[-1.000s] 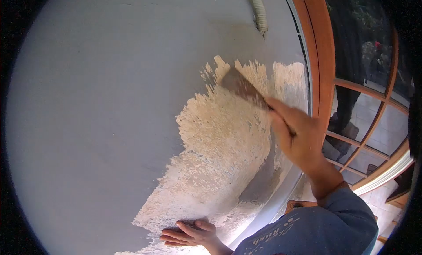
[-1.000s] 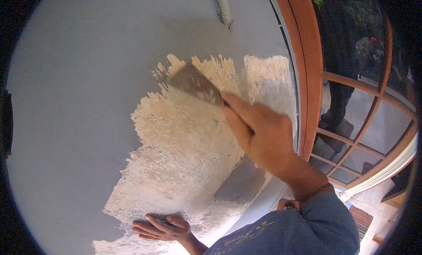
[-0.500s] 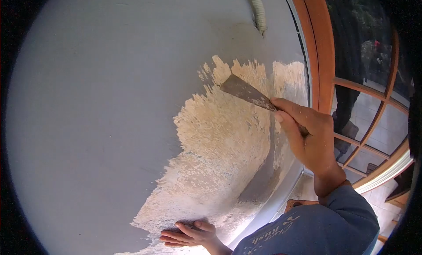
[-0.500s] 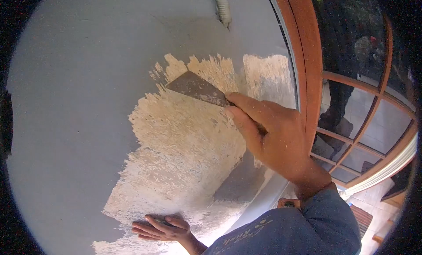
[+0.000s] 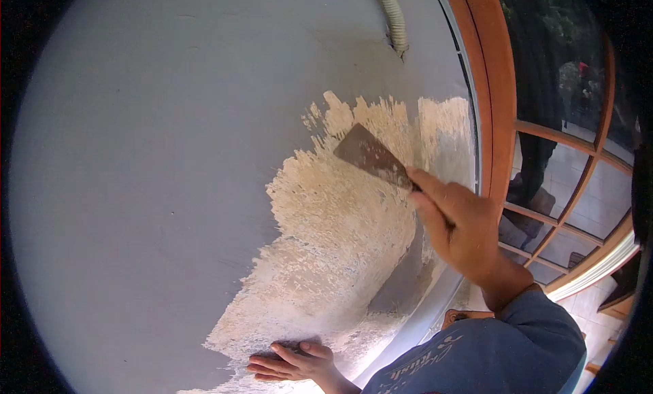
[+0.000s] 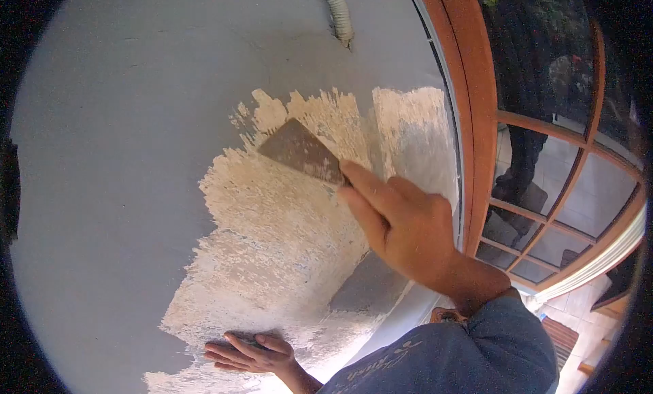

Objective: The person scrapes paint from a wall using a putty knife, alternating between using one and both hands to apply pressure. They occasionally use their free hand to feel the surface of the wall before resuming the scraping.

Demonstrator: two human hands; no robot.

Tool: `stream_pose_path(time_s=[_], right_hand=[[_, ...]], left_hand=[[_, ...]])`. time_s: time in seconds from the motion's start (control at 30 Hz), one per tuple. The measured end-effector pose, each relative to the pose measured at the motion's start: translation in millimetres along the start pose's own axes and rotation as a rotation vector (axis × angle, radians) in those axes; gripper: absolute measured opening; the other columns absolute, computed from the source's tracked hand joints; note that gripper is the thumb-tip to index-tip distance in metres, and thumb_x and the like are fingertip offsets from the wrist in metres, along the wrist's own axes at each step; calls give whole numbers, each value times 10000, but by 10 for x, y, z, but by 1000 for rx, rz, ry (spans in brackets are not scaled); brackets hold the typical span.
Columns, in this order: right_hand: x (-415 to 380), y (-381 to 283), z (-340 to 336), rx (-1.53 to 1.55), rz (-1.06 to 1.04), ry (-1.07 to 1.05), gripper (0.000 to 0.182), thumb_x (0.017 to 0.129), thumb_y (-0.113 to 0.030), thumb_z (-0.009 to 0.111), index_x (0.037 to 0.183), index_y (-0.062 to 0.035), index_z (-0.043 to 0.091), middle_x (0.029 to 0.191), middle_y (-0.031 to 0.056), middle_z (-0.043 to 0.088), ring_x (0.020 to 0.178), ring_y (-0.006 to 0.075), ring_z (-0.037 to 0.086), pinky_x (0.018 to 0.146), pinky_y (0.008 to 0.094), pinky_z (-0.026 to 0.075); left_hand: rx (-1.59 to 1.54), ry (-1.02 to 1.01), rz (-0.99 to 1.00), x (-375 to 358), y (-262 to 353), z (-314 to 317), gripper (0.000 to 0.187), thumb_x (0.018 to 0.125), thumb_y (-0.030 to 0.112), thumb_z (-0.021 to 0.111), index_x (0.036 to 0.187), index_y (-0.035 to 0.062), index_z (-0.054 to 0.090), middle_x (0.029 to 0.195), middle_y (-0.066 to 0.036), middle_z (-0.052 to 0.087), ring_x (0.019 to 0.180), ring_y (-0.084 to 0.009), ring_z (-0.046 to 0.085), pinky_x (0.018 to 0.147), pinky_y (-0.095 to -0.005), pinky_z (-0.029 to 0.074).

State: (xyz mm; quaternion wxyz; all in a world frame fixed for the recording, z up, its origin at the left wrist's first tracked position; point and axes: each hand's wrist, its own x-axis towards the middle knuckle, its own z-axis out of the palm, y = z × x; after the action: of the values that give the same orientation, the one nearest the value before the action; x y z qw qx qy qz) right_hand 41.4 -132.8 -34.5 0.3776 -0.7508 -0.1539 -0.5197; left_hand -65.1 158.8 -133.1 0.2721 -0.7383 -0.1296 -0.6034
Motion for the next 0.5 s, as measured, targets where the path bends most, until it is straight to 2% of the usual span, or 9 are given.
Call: stream_pose_path(time_s=[0.27,0.43,0.5], right_hand=[[266,69,54,94,-9,48,291,876,-213,662,1137,-86,640,587,82,573,444,163,545,392,290,412],[37,-97,-70,-38,45,-93,290,871,-211,670,1127,-75,645,602,93,588,447,161,550,401,284,420],[145,-28,-24,28,27,-20,293,865,-217,679,1119,-75,650,586,88,576,443,154,554,393,288,417]], left_hand=[[0,12,-1,3,2,7,537,968,335,264,1395,33,382,1464,-286,278,1378,-443,234,1112,-570,140],[-18,10,-32,28,67,-4,527,969,327,270,1398,39,379,1465,-285,277,1380,-443,230,1110,-574,139],[-10,-3,-35,19,51,-21,527,970,326,271,1398,39,378,1465,-285,276,1380,-443,230,1110,-574,141]])
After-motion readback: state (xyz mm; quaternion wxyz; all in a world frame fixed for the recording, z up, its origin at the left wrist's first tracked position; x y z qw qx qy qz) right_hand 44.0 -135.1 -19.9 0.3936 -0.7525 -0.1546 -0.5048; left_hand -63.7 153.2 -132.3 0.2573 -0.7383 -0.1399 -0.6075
